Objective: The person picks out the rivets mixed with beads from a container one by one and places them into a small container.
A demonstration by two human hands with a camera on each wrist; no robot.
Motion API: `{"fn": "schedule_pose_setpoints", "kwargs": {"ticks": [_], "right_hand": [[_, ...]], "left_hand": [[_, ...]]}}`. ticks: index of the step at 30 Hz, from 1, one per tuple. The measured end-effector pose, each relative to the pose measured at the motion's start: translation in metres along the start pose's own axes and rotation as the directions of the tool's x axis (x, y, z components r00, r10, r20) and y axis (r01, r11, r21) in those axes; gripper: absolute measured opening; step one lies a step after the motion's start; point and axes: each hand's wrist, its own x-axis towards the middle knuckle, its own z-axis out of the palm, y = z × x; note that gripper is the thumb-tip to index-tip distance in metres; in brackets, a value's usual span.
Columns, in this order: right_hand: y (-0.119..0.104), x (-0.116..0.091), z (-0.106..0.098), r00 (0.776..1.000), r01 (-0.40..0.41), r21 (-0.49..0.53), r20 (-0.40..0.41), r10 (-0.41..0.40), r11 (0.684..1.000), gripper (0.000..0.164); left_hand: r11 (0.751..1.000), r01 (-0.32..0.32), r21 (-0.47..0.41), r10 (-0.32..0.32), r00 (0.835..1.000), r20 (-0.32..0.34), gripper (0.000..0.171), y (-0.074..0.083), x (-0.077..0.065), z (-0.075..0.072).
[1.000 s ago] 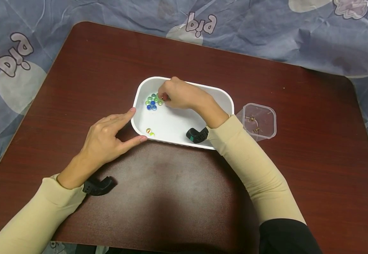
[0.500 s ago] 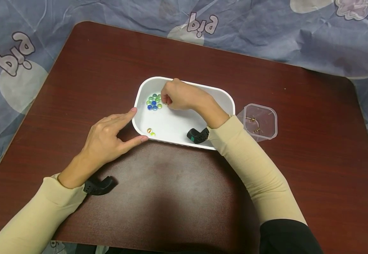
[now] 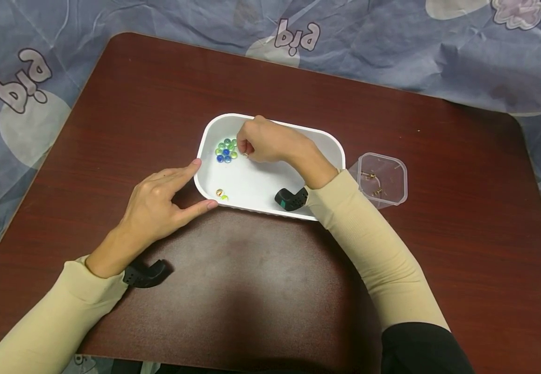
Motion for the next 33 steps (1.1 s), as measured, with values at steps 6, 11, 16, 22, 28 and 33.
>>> {"fn": "schedule_pose_setpoints", "kwargs": {"ticks": [6,11,16,22,28,33], "right_hand": [[0.0,-0.002,-0.002,0.999,0.021,0.024,-0.042,-0.02,0.999,0.023],[-0.001,-0.004,-0.004,0.995,0.05,0.055,-0.086,-0.045,0.997,0.016],[-0.001,-0.005,-0.006,0.995,0.054,0.056,-0.085,-0.049,0.997,0.017],[0.0,-0.006,-0.007,0.993,0.069,0.056,-0.1,-0.063,0.996,0.019],[0.001,-0.007,-0.008,0.991,0.08,0.053,-0.116,-0.074,0.995,0.014],[-0.001,-0.01,-0.011,0.991,0.073,0.046,-0.12,-0.067,0.996,0.012]], "left_hand": [[1.0,-0.005,-0.007,0.005,1.0,-0.005,0.083,0.0,0.0,0.0],[1.0,-0.012,-0.009,0.012,1.0,-0.017,0.082,0.0,0.0,0.0],[1.0,-0.02,-0.005,0.02,1.0,-0.022,0.081,-0.001,0.0,0.001],[1.0,-0.017,-0.001,0.017,1.0,-0.017,0.081,-0.001,0.0,0.001],[1.0,-0.015,0.002,0.015,1.0,-0.013,0.082,0.0,0.0,0.001],[1.0,-0.017,0.004,0.017,1.0,-0.014,0.082,0.0,0.0,0.001]]}}
